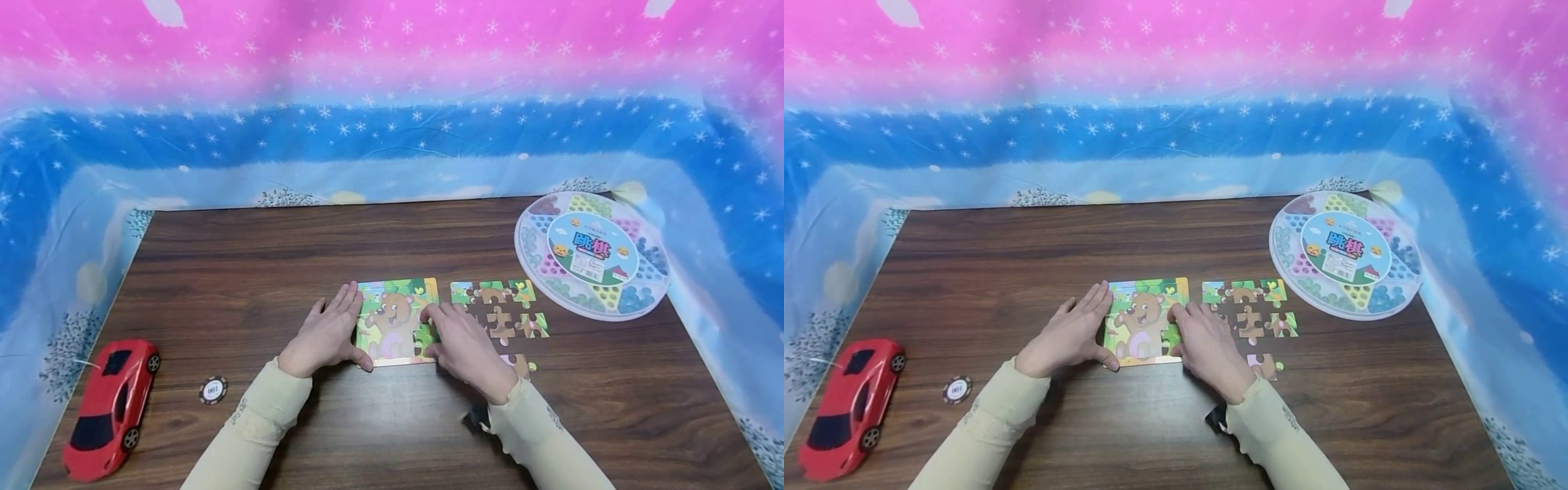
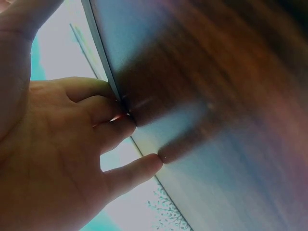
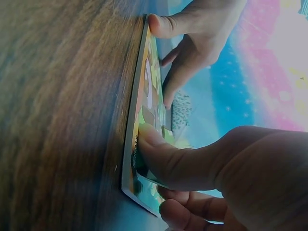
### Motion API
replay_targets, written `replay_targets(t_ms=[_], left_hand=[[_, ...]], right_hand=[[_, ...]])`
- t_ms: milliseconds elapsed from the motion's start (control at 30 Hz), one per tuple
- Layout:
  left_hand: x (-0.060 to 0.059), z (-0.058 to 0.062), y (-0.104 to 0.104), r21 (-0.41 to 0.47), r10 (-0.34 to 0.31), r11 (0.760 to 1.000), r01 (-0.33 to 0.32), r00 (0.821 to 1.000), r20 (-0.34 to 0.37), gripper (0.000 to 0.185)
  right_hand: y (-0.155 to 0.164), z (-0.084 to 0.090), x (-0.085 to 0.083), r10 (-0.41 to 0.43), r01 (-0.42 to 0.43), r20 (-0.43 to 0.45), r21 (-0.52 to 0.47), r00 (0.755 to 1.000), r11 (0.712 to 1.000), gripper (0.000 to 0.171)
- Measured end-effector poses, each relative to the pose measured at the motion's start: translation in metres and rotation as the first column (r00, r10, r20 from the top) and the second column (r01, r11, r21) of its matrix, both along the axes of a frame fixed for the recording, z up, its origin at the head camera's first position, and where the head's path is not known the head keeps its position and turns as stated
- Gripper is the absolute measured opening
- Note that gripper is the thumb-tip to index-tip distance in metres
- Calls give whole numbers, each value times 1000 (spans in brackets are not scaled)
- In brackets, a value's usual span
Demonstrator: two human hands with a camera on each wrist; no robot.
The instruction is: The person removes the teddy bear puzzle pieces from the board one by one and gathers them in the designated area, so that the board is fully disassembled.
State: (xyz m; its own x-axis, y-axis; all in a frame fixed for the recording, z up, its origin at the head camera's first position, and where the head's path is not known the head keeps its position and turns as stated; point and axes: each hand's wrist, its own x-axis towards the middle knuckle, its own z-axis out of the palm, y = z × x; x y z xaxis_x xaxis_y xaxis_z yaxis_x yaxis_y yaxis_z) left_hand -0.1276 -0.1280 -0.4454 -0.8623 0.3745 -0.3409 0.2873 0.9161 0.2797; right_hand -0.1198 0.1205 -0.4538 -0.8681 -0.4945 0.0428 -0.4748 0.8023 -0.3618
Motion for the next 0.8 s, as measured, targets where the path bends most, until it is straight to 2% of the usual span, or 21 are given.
replay_targets(t_ms=[200,333,467,600,667,800], left_hand=[[0,1,0,3,1,1000,-1,1000,0,130],[0,1,0,1,2,1000,-2,1000,3,130],[0,1,1,-2,3,1000,-3,1000,7,130],[0,1,1,0,4,1000,-4,1000,11,130],[0,1,1,-1,4,1000,-4,1000,9,130],[0,1,1,-5,2,1000,-2,1000,7,130]], right_hand=[[0,2,2,4,-5,-33,-28,999,1000,44],[1,6,5,3,-6,-28,-110,1000,994,36],[11,16,7,-4,21,68,-258,998,966,23],[36,31,8,-33,103,197,-357,980,928,18],[54,37,7,-73,162,249,-358,966,919,18],[94,48,8,-177,275,316,-300,932,913,16]])
